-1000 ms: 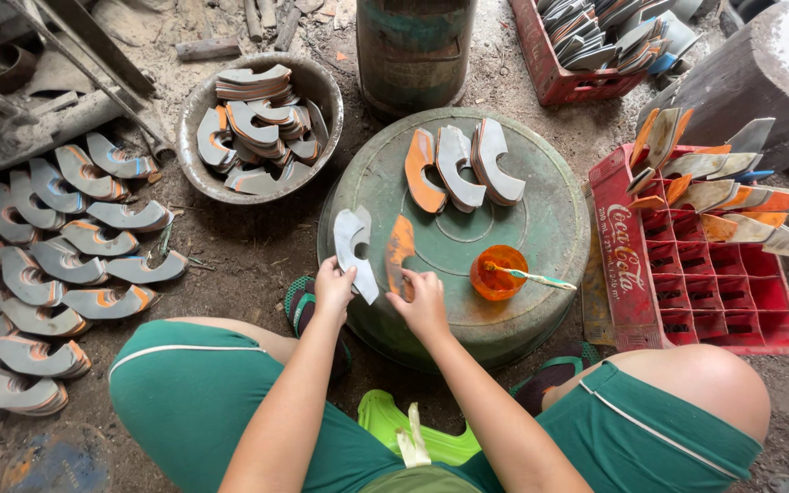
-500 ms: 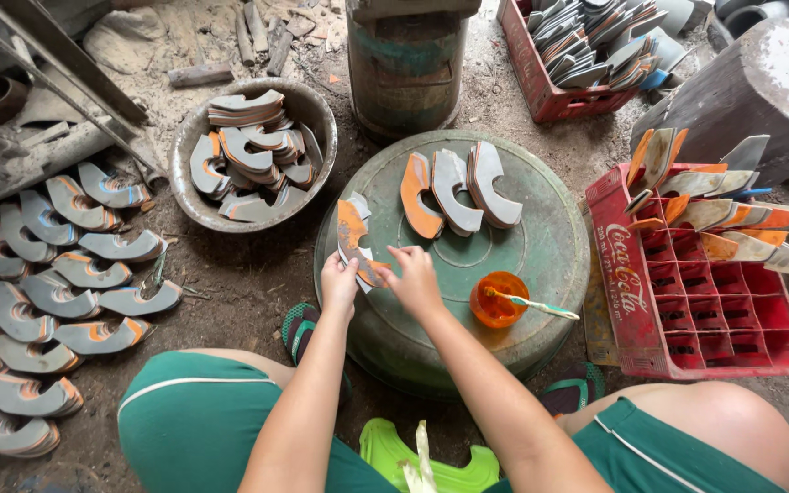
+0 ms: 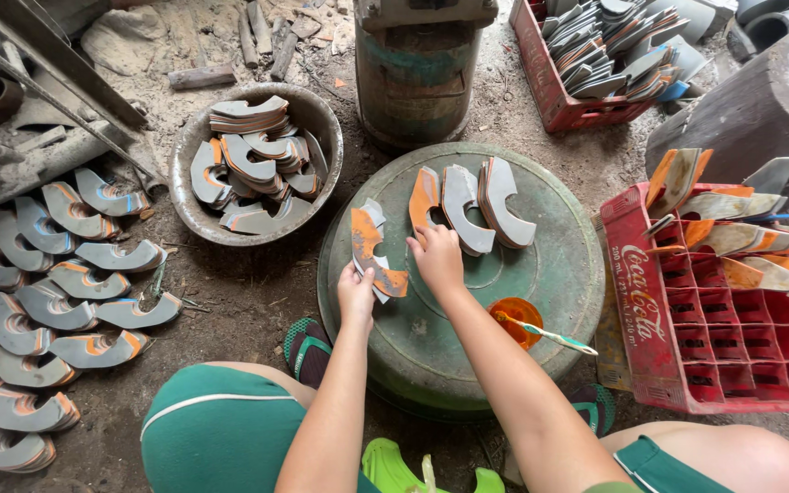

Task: The person sits on the ground and applies orange paint to curved metal pieces using a small brush. They pick up each piece, paint its surface, and place it into a red crate to dry.

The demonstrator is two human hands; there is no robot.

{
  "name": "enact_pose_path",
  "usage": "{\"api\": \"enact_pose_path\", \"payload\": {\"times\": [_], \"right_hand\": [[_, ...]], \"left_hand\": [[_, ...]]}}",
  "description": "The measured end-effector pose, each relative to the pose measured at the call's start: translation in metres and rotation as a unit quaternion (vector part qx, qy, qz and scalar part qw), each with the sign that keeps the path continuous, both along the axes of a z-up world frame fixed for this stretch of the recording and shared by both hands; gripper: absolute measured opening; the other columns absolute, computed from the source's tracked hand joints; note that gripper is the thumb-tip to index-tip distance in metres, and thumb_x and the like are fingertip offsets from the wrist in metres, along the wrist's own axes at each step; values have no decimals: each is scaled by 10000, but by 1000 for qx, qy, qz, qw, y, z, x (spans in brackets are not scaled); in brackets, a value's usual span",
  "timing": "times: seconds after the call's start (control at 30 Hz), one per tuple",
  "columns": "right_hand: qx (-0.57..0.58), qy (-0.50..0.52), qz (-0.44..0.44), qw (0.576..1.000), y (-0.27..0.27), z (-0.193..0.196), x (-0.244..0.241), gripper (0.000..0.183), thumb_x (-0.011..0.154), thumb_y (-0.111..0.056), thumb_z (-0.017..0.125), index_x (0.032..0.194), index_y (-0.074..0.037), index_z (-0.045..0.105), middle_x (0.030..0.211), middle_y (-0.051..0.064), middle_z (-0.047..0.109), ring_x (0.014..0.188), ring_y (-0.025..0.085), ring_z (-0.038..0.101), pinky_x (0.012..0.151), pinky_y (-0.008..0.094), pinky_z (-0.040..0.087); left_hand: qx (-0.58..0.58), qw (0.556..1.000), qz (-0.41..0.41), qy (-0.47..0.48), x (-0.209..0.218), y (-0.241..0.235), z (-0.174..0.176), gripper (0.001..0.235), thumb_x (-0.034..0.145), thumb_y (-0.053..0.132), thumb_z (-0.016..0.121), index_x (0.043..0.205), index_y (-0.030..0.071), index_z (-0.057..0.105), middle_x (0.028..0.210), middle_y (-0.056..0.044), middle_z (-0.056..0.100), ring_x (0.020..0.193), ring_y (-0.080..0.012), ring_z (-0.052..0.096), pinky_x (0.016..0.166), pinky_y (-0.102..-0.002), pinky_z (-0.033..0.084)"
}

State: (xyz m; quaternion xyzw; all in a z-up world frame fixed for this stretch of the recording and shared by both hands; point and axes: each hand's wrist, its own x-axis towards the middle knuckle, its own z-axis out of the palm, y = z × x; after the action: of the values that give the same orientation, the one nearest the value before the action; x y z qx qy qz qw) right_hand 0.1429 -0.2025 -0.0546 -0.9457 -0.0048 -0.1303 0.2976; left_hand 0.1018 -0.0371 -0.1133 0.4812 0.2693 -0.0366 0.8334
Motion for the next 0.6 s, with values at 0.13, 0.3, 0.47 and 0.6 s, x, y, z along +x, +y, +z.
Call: {"api": "enact_pose_path", "payload": {"times": [0.13,0.3,0.47,0.6], "right_hand": [[301,193,35,933,16,-12,-6,444,876,-264,839,1222,-19,707,1037,49,743,963,182,718,862,325,546],[411,258,32,874,19,-23,-32,397,868,-103,773,1252,-31,702,968,52,738,860,110,678,767,274,566],[449,262,2,854,-6,-21,-67,334,905,-74,733,1238,-43,731,971,25,728,854,87,660,756,257,551],[350,284,-7,893,-30,-12,-118,253,926,-88,697,1164,-103,778,959,8,685,804,134,656,691,309,552]], "left_hand": [[77,994,-10,-81,2,-5,14,413,982,-28,557,1385,-48,474,1304,-142,680,1140,-167,665,954,-303,531],[14,998,36,-57,-6,-3,11,350,1010,19,566,1347,-41,494,1278,-159,694,1110,-177,673,941,-310,539],[56,993,90,-46,-10,9,2,348,995,16,572,1329,-40,491,1247,-168,701,1095,-198,679,941,-313,536],[172,978,117,-5,-16,19,-7,349,993,17,571,1325,-30,471,1267,-171,676,1138,-224,661,987,-325,493]]}}
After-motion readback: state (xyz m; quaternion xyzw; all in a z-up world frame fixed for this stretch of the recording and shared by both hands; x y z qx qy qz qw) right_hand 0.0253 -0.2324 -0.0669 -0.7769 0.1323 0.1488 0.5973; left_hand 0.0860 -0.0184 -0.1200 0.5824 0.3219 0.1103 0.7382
